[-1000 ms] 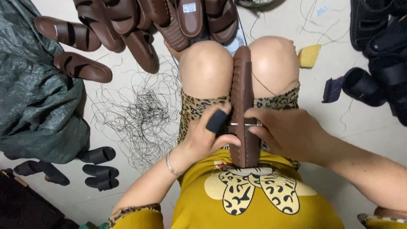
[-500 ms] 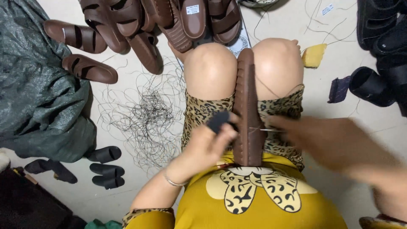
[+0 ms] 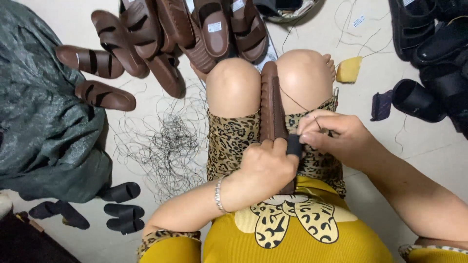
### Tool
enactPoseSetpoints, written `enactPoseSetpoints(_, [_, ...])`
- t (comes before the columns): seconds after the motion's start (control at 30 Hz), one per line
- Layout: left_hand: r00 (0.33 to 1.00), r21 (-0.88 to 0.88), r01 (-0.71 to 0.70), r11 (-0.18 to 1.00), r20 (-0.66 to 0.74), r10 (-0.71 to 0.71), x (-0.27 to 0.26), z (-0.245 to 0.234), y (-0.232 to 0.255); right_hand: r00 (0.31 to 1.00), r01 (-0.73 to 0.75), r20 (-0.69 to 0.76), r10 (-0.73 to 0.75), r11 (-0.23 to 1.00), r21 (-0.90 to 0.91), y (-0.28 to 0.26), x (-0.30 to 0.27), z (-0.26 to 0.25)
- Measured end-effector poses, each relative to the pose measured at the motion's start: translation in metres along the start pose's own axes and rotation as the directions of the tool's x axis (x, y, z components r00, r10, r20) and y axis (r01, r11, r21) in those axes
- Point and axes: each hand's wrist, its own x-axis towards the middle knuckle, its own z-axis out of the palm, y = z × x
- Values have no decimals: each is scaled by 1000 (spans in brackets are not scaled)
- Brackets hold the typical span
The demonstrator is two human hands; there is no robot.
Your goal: Hand-sewing the upper straps of sandals to the soles using a needle, thread, and an awl while sitting on the floor.
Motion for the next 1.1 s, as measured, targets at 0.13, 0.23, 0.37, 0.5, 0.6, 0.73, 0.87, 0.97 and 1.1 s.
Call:
enactPoseSetpoints(0.13, [992,-56,126,991,31,-124,-8,17,-1,998,-69,15,68,930,360,15,-2,8])
enactPoseSetpoints(0.23, [984,-385,175,906,102,-147,0,-18,-16,996,-54,91,10,870,489,7,2,13])
enactPoseSetpoints(0.37, [903,-791,364,492,429,21,-26,-53,-23,945,-180,312,101,956,234,-9,2,26])
enactPoseSetpoints(0.5, [946,-790,287,542,324,-28,-11,-76,-25,959,164,235,-161,986,9,-24,11,34])
enactPoseSetpoints(0.6, [974,-694,211,688,204,-94,-3,-67,-25,957,-30,288,21,999,26,-22,13,22])
enactPoseSetpoints(0.73, [984,-343,85,936,174,-26,-16,-34,-15,915,-399,166,369,890,221,-29,8,18])
enactPoseSetpoints(0.87, [961,-610,169,775,275,7,-7,-45,-23,949,-306,150,278,928,212,-20,5,22])
enactPoseSetpoints(0.97, [931,-863,262,431,344,123,-26,-62,-38,978,-76,196,77,997,-14,-24,5,28])
enactPoseSetpoints(1.1, [985,-973,171,154,164,-56,-34,-74,-39,940,301,210,-271,945,-126,-37,7,52])
